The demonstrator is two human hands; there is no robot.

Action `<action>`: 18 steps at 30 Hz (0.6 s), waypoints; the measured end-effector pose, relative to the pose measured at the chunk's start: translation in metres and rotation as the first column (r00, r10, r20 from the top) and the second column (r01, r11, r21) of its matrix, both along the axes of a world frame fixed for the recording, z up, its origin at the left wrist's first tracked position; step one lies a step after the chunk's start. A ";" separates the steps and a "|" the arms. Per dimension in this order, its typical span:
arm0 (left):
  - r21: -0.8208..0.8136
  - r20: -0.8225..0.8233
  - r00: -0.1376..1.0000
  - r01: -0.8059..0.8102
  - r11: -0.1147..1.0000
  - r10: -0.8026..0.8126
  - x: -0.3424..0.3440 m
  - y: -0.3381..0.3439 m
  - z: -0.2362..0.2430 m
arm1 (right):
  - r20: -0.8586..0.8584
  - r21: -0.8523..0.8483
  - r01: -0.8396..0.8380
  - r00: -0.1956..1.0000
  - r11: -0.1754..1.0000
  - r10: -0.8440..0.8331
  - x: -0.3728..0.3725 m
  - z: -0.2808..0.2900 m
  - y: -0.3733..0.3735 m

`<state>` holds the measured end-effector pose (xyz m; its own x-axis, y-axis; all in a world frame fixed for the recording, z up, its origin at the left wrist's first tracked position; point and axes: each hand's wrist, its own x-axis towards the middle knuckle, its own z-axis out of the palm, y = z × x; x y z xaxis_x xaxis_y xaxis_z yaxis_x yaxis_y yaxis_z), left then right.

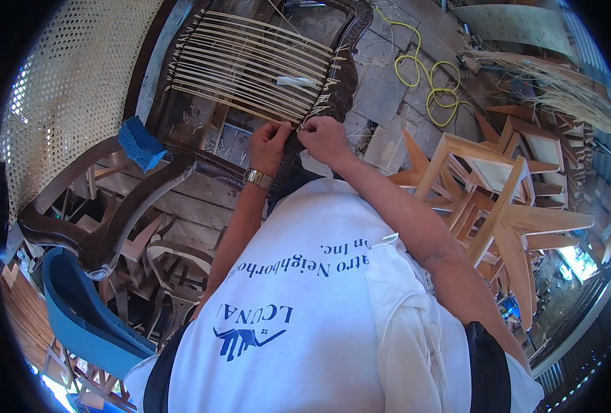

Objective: Installing webbing onto a chair frame using a pneumatic stapler and a hammer.

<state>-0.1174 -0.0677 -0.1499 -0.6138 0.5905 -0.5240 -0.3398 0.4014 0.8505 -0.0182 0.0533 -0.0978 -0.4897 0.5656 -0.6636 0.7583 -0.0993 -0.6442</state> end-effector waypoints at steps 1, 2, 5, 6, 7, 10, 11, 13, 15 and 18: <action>-0.008 0.005 1.000 0.015 1.000 -0.015 -0.001 0.000 -0.001 | 0.000 0.001 0.000 1.000 1.000 0.000 0.000 0.000 0.000; -0.015 0.011 0.999 0.030 0.999 -0.030 -0.001 0.000 -0.001 | 0.001 0.014 -0.012 1.000 1.000 0.012 0.000 0.000 0.000; -0.002 -0.035 0.999 0.000 1.000 0.000 0.001 0.000 -0.004 | -0.009 0.014 -0.026 1.000 1.000 0.026 0.002 0.002 0.000; -0.003 -0.034 0.999 -0.001 1.000 0.001 0.002 -0.001 -0.005 | -0.021 -0.001 -0.027 0.999 1.000 0.027 0.002 0.002 -0.001; 0.009 -0.028 1.000 0.000 1.000 0.000 0.002 -0.001 -0.004 | -0.021 -0.001 -0.027 0.999 1.000 0.027 0.002 0.002 -0.001; -0.027 -0.060 0.998 0.030 0.999 -0.032 0.002 0.001 0.001 | -0.039 -0.014 0.009 0.999 1.000 -0.010 0.002 0.002 -0.002; -0.073 -0.097 0.993 0.058 0.996 -0.065 0.001 0.002 0.003 | -0.032 -0.012 0.023 0.999 1.000 -0.023 0.002 0.002 -0.002; -0.052 -0.076 0.996 0.038 0.998 -0.042 0.002 0.002 0.001 | -0.027 -0.009 0.037 0.999 0.999 -0.037 0.000 0.002 -0.001; -0.030 -0.059 0.998 0.017 0.999 -0.019 0.002 0.002 0.000 | 0.001 0.004 0.008 1.000 1.000 -0.008 -0.003 0.004 0.000; -0.059 -0.088 0.995 0.031 0.998 -0.036 0.001 0.005 0.000 | 0.004 0.029 0.002 1.000 1.000 -0.002 -0.002 -0.002 0.001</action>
